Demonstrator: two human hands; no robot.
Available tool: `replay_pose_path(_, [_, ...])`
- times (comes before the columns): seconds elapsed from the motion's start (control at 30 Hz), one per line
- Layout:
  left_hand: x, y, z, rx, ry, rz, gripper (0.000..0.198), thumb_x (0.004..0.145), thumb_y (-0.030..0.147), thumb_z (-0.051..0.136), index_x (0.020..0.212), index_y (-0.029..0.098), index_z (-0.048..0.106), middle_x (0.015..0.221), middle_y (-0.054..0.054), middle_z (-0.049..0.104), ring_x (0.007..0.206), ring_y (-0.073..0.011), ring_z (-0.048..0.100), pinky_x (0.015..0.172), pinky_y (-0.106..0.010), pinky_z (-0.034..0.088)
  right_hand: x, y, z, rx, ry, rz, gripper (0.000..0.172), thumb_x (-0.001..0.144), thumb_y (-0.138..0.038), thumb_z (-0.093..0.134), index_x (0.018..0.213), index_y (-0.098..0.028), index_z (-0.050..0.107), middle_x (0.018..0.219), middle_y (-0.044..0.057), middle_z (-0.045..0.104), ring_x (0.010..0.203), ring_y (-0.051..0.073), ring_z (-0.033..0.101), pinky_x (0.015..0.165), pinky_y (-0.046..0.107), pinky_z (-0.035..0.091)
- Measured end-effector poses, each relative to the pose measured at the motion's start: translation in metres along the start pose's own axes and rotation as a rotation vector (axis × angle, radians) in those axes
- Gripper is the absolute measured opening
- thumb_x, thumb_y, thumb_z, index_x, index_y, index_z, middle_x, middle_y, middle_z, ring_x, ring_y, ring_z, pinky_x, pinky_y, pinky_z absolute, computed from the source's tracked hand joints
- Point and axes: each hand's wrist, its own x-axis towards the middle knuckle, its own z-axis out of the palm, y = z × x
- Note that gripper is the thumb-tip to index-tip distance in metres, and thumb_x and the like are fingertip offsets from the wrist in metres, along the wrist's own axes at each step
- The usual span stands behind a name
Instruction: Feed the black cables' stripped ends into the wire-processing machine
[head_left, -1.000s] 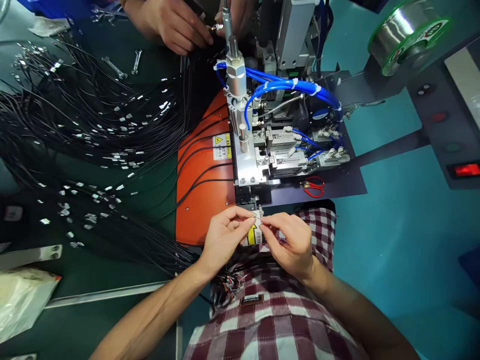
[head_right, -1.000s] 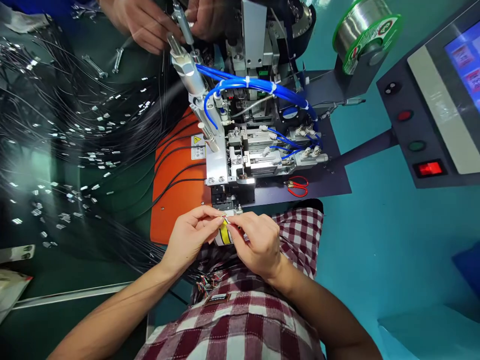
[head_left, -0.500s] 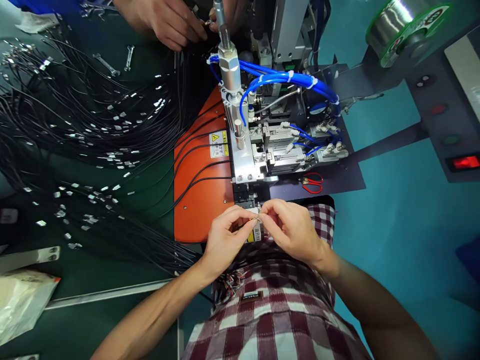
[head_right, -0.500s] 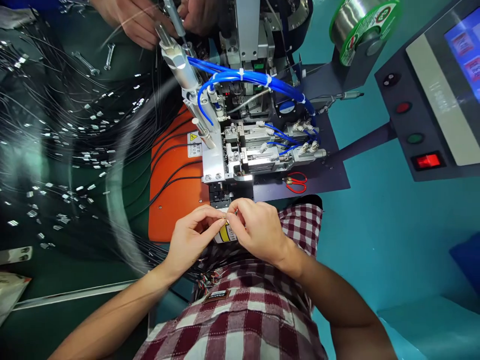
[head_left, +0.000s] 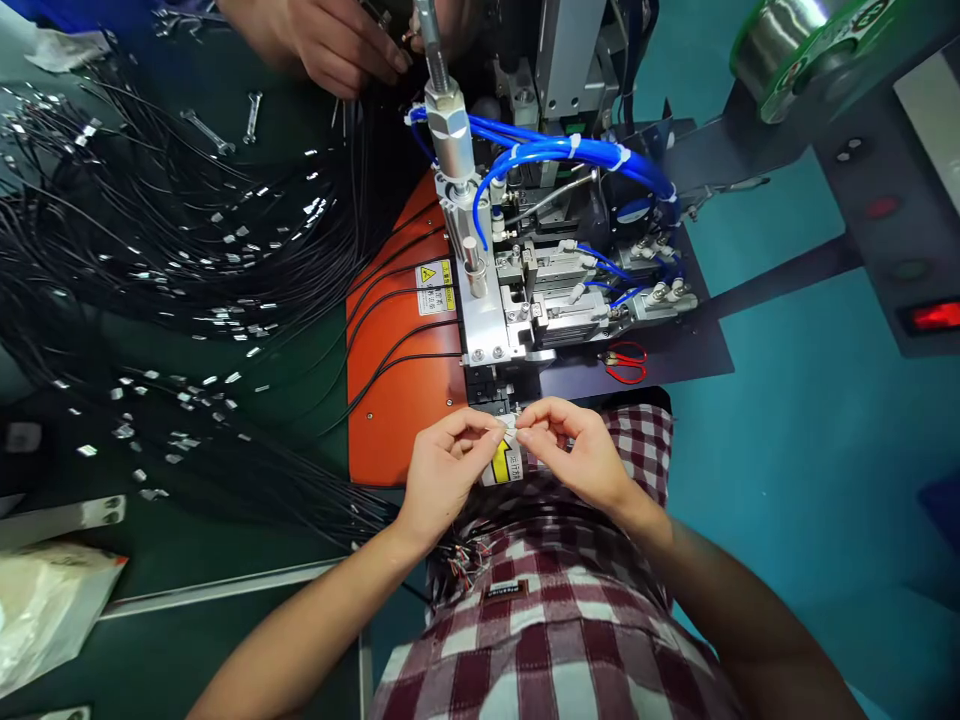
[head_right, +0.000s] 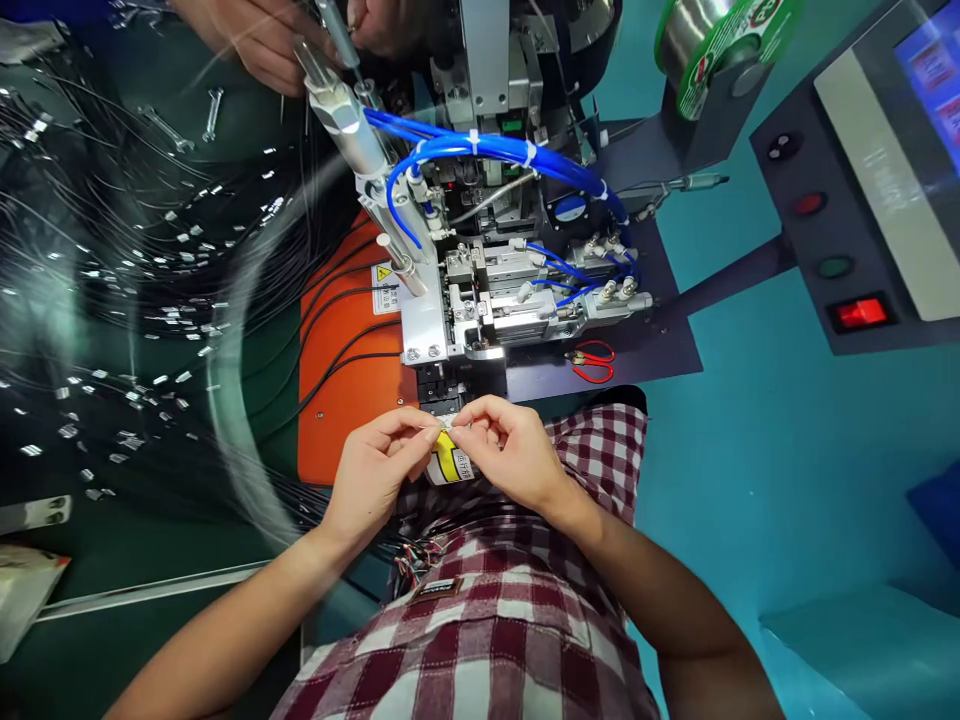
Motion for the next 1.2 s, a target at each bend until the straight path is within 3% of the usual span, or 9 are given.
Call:
replay_pose_path(0.2, [-0.001,0.003,0.002,-0.041,-0.005,0.000,0.015,0.077,0.029,0.072,0.079,0.015,0.065,0.061,0.005,0.056,0.045,-0.0023,0.042,0.043,-0.013,0.033,-0.001,0.001,0.015,0.006,0.074,-0.021,0.014,0.083,-0.028,0.063,0.078,-0.016,0.061,0.059,-0.004,0.046,0.053,0.009,0.038,0.049,0.022,0.031])
replay_pose_path(0.43, [-0.002,0.004,0.001,0.026,-0.037,-0.013,0.018,0.077,0.031,0.071,0.078,0.015,0.065,0.056,0.005,0.051,0.044,-0.0028,0.038,0.040,-0.015,0.028,0.001,0.001,0.013,-0.061,0.056,-0.045,0.013,0.086,-0.027,0.059,0.078,-0.017,0.059,0.063,-0.003,0.048,0.056,0.009,0.041,0.051,0.022,0.033])
replay_pose_path(0.67, [-0.002,0.000,0.002,-0.024,-0.003,-0.040,0.023,0.077,0.036,0.071,0.079,0.015,0.061,0.050,0.006,0.047,0.039,-0.0036,0.035,0.038,-0.016,0.024,0.002,-0.001,0.018,0.150,0.057,0.074,0.022,0.081,-0.038,0.065,0.079,-0.017,0.058,0.058,-0.005,0.047,0.048,0.008,0.039,0.043,0.021,0.031])
replay_pose_path(1.2, [-0.004,-0.006,0.004,-0.150,-0.007,-0.030,0.020,0.081,0.033,0.067,0.081,0.015,0.058,0.058,0.005,0.049,0.041,-0.0028,0.038,0.042,-0.017,0.026,-0.002,0.004,0.028,0.246,0.104,0.088,0.025,0.080,-0.041,0.067,0.079,-0.018,0.057,0.059,-0.005,0.047,0.047,0.008,0.040,0.044,0.021,0.034])
